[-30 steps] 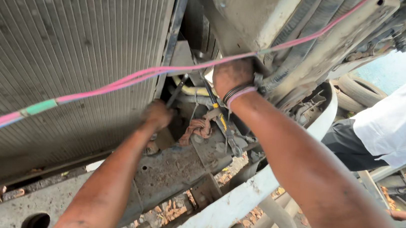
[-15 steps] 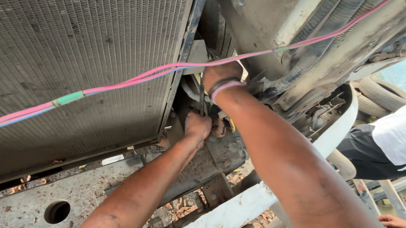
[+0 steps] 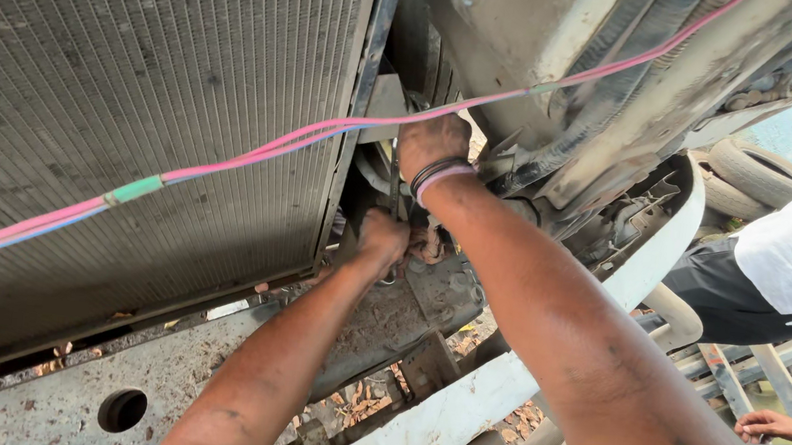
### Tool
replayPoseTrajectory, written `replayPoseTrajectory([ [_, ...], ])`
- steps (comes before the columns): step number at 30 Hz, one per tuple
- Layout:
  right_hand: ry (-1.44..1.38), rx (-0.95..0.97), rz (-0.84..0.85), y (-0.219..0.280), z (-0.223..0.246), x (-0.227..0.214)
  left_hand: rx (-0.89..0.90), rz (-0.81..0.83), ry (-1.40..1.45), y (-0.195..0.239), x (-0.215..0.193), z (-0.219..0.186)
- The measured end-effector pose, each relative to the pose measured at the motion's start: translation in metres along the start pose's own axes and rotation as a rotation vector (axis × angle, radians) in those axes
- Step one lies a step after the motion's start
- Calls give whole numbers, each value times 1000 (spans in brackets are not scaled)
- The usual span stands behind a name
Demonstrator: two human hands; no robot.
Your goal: The person uses a wrench to loosen and tighten bolts on a vehicle's radiator and nearby components. They remove a bolt and washer, place them on the frame, and continue adjusting connections with the wrench.
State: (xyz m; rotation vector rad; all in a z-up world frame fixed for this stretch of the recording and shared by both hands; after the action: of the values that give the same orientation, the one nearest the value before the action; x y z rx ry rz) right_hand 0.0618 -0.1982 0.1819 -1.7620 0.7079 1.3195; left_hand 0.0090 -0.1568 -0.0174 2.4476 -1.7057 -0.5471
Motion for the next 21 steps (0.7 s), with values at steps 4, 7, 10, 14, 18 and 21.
replayPoseTrajectory([
  [4, 19, -100, 57, 15, -26, 7, 315, 85, -554, -18, -86, -7],
  [7, 134, -170, -176, 13, -51, 4, 296, 4, -914, -40, -149, -22],
  [10, 321, -171, -420, 12, -58, 6, 251, -112, -849, -37, -152, -9],
  [14, 119, -116, -50, 12, -48, -4, 338, -406, -958, -44, -132, -3],
  [18, 51, -118, -74, 29, -55, -25, 271, 9, -936, -64, -65, 18],
  [21, 13, -79, -53, 26, -48, -26, 102, -43, -569, -51, -8, 35],
])
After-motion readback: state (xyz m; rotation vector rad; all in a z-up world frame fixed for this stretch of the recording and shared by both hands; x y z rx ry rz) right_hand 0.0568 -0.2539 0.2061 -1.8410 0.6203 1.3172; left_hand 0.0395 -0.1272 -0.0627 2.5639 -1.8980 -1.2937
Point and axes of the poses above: each hand's wrist, its own y-axis away from the middle knuckle, its own x-axis out of the palm, z = x × y, the point moved 2 cm from there along -y, towards the middle knuckle, and after that the axes turned 11 degrees about -y, right-handed, at the moved point
